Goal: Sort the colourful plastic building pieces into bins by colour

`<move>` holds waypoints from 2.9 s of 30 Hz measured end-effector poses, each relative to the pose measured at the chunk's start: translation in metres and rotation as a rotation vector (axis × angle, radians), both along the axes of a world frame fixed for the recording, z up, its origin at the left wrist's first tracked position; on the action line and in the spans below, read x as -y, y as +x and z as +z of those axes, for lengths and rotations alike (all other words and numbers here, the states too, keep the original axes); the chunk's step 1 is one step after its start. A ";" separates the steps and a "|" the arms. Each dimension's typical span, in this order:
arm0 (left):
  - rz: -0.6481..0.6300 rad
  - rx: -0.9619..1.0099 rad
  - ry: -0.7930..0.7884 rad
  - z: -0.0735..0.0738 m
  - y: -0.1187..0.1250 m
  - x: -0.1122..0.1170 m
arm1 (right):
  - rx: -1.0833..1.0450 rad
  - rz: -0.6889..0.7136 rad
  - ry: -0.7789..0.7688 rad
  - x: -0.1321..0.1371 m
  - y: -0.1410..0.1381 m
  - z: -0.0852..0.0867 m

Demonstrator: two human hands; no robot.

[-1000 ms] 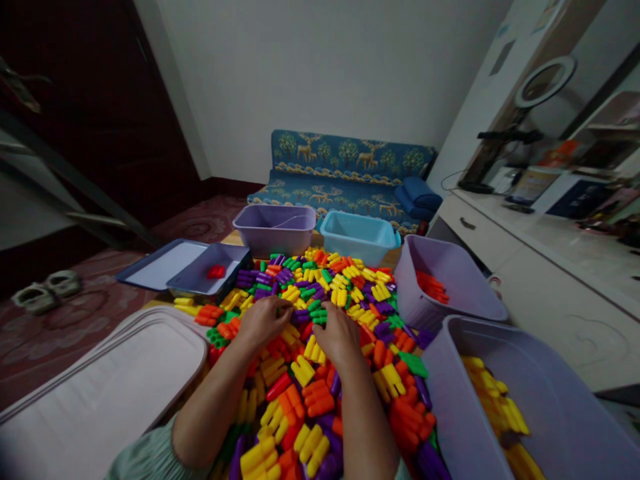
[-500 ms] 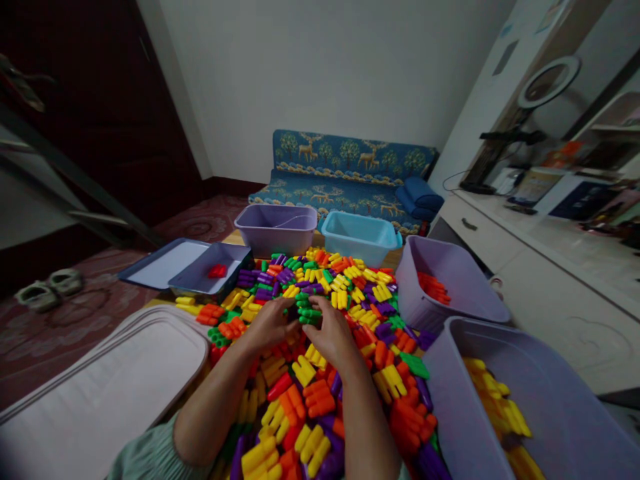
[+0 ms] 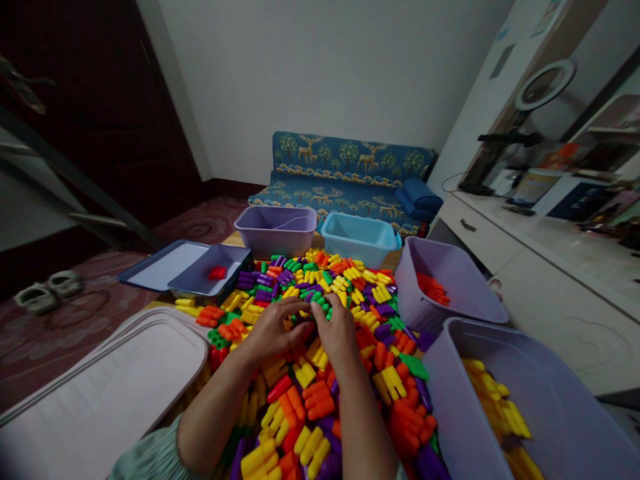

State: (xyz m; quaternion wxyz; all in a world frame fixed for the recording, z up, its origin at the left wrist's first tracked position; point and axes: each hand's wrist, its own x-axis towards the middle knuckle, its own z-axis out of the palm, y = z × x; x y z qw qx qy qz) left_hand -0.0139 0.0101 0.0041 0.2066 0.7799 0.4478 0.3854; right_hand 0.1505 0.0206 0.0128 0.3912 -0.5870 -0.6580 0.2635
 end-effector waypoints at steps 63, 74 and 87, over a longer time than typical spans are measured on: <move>0.306 0.304 -0.233 -0.010 -0.008 -0.015 | -0.262 0.151 -0.273 0.003 0.010 0.006; 0.320 0.514 -0.277 -0.027 -0.008 -0.022 | 0.252 -0.116 0.081 -0.059 0.026 0.014; 0.283 0.573 -0.321 -0.030 -0.009 -0.024 | 0.738 -0.119 -0.037 -0.084 0.013 -0.001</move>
